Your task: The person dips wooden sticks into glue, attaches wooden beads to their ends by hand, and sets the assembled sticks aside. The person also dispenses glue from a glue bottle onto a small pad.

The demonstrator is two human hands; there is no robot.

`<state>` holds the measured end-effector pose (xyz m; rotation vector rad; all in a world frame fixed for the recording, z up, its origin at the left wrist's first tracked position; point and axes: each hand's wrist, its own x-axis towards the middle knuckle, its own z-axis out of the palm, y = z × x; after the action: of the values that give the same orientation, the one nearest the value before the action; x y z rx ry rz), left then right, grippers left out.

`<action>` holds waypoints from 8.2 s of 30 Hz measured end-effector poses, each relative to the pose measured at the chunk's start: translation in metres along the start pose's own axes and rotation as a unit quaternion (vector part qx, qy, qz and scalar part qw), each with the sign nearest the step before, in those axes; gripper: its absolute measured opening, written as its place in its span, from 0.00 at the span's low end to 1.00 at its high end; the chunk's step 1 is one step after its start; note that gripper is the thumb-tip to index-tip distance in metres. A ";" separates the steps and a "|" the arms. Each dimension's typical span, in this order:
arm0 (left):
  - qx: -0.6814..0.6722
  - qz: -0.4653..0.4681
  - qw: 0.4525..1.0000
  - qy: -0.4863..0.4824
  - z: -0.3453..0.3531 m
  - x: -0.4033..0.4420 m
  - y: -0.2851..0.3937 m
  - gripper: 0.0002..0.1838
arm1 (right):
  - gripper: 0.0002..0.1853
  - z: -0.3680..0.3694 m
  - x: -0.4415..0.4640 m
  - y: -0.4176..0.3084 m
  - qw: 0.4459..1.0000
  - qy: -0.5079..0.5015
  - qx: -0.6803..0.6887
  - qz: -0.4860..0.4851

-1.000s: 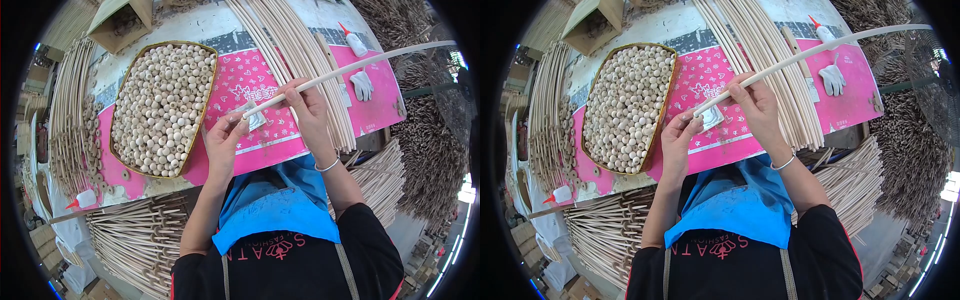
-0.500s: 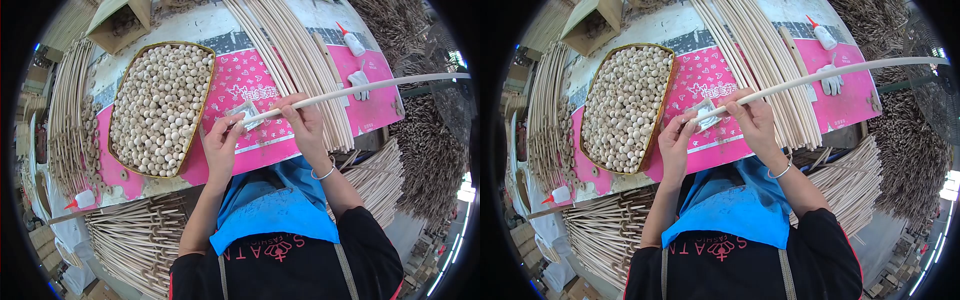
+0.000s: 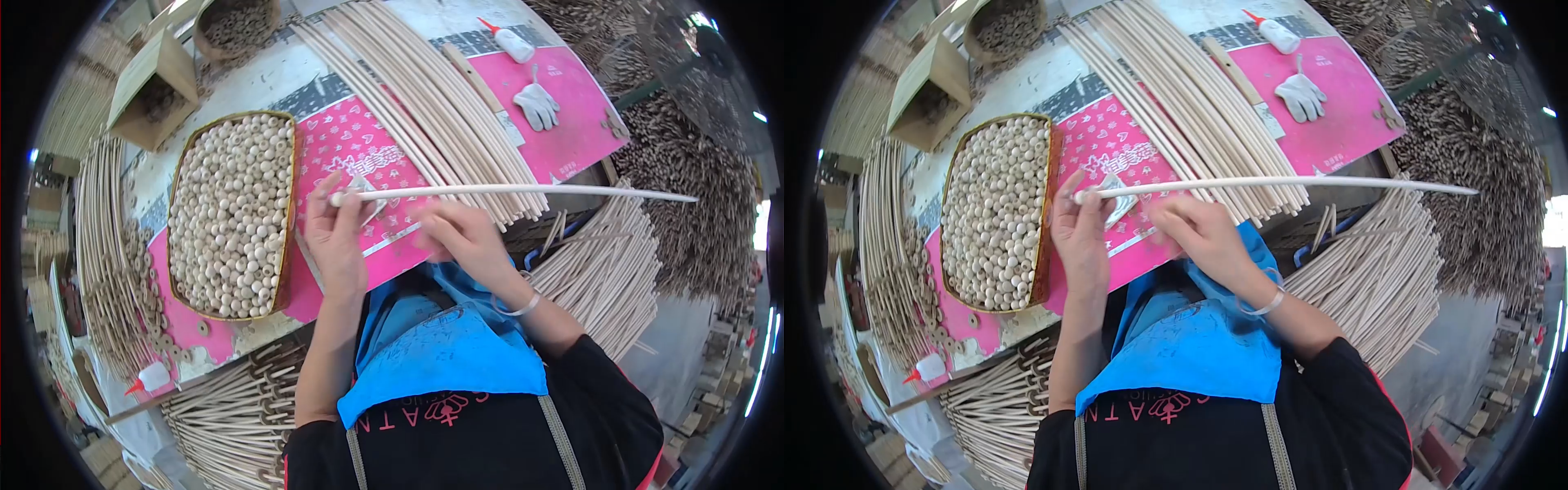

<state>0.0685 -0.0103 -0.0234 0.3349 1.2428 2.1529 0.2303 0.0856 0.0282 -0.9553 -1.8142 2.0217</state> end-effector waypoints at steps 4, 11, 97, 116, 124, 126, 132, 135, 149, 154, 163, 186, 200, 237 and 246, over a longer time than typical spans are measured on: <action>0.018 0.038 0.999 -0.022 -0.019 0.008 0.015 0.16 | 0.21 -0.074 -0.051 -0.012 0.756 0.267 -0.482 -0.353; 0.117 0.027 0.989 -0.087 -0.036 0.032 0.025 0.20 | 0.14 -0.128 -0.132 0.099 0.849 0.200 -0.445 -0.202; 0.104 -0.083 0.991 0.023 -0.068 -0.006 -0.011 0.15 | 0.09 0.008 0.112 -0.001 0.975 0.016 -0.053 -0.215; 0.041 -0.092 0.995 -0.008 -0.043 -0.003 -0.014 0.13 | 0.11 0.006 0.093 0.004 0.976 -0.011 0.035 -0.214; 0.060 -0.058 0.997 -0.002 -0.045 -0.006 -0.014 0.11 | 0.08 0.015 0.084 0.014 0.970 0.020 0.039 -0.238; 0.084 -0.041 0.996 -0.009 -0.047 -0.007 -0.011 0.11 | 0.08 0.018 0.080 0.016 0.968 0.025 0.041 -0.247; 0.112 0.018 0.994 0.005 -0.036 -0.009 -0.012 0.10 | 0.07 0.031 0.071 0.034 0.951 0.076 0.064 -0.293; 0.088 0.021 0.996 -0.001 -0.026 -0.005 -0.013 0.11 | 0.11 0.030 0.062 0.033 0.953 0.115 0.105 -0.262; 0.013 0.013 1.000 0.009 -0.033 0.002 0.013 0.18 | 0.28 -0.111 -0.048 0.019 0.799 0.153 -0.533 -0.231; 0.048 -0.029 0.998 -0.024 -0.039 -0.004 0.019 0.16 | 0.17 -0.122 -0.062 0.054 0.832 0.160 -0.480 -0.226; 0.079 0.141 0.987 -0.012 -0.048 -0.006 0.084 0.27 | 0.13 -0.102 -0.019 0.038 0.789 0.182 -0.454 -0.372; 0.146 -0.078 0.966 -0.201 0.014 -0.011 -0.013 0.23 | 0.21 -0.381 -0.276 0.292 0.553 0.711 -0.435 -0.001; 0.429 0.094 0.898 0.036 -0.099 0.007 0.091 0.20 | 0.12 -0.107 0.081 0.077 0.778 0.306 -0.508 -0.207; 0.155 -0.084 0.984 0.005 -0.071 -0.013 0.005 0.13 | 0.08 0.040 0.116 0.001 0.876 -0.022 -0.325 -0.355; 0.137 -0.064 0.988 0.017 -0.070 -0.002 0.001 0.13 | 0.06 0.029 0.116 -0.006 0.920 -0.014 -0.228 -0.317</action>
<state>0.0349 -0.0604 -0.0587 0.3237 1.5421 1.8884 0.1242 0.1326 0.0002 -0.3380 -2.2792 1.2513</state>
